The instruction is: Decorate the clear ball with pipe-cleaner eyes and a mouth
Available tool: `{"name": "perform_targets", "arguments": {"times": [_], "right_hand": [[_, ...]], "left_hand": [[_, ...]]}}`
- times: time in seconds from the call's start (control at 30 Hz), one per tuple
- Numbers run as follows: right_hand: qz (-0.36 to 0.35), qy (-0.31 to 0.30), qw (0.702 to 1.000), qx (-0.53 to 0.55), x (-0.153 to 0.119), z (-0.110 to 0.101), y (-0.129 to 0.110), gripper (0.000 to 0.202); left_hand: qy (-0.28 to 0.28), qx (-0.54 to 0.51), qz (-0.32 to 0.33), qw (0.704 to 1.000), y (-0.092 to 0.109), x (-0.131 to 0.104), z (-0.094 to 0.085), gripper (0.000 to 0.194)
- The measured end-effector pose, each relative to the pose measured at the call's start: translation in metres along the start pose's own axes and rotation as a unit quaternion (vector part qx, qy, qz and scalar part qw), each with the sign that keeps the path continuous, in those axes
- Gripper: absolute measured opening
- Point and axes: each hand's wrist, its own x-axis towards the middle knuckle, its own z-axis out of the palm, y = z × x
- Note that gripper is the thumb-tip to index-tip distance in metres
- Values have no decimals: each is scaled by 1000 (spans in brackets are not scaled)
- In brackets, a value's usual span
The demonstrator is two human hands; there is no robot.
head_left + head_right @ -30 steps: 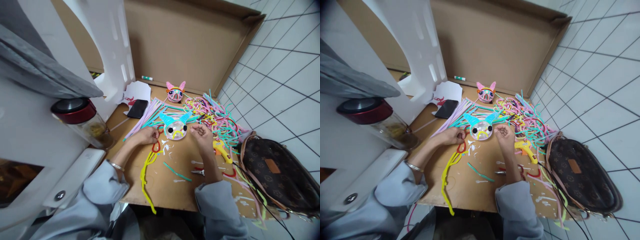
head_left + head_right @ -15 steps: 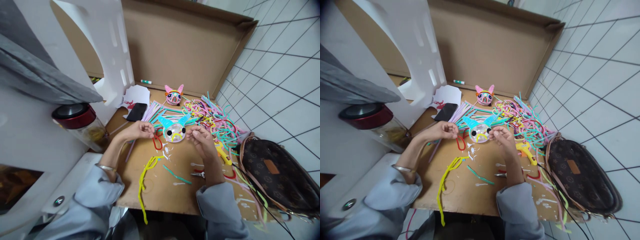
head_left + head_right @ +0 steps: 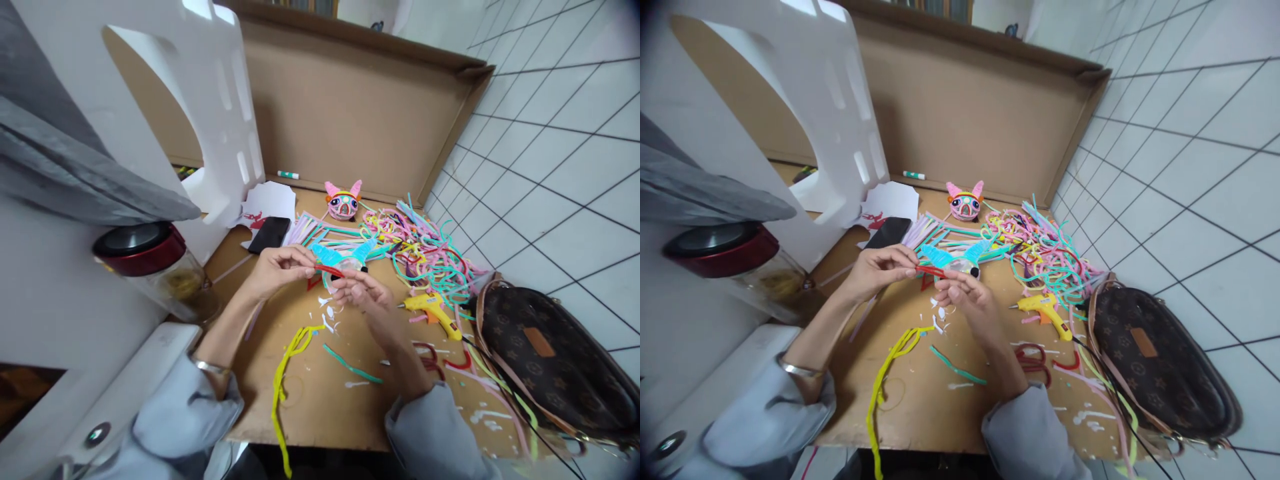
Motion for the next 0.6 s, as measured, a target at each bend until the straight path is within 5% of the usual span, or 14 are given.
{"name": "perform_targets", "arguments": {"times": [0.27, 0.47, 0.6], "right_hand": [[-37, 119, 990, -58, 13, 6, 6, 27], [-88, 137, 974, -159, 21, 10, 1, 22], [-217, 170, 913, -301, 25, 3, -6, 16]], "left_hand": [[-69, 35, -24, 997, -3, 0, 0, 29], [9, -24, -59, 998, -9, 1, 5, 35], [28, -67, -114, 991, -19, 4, 1, 42]]}}
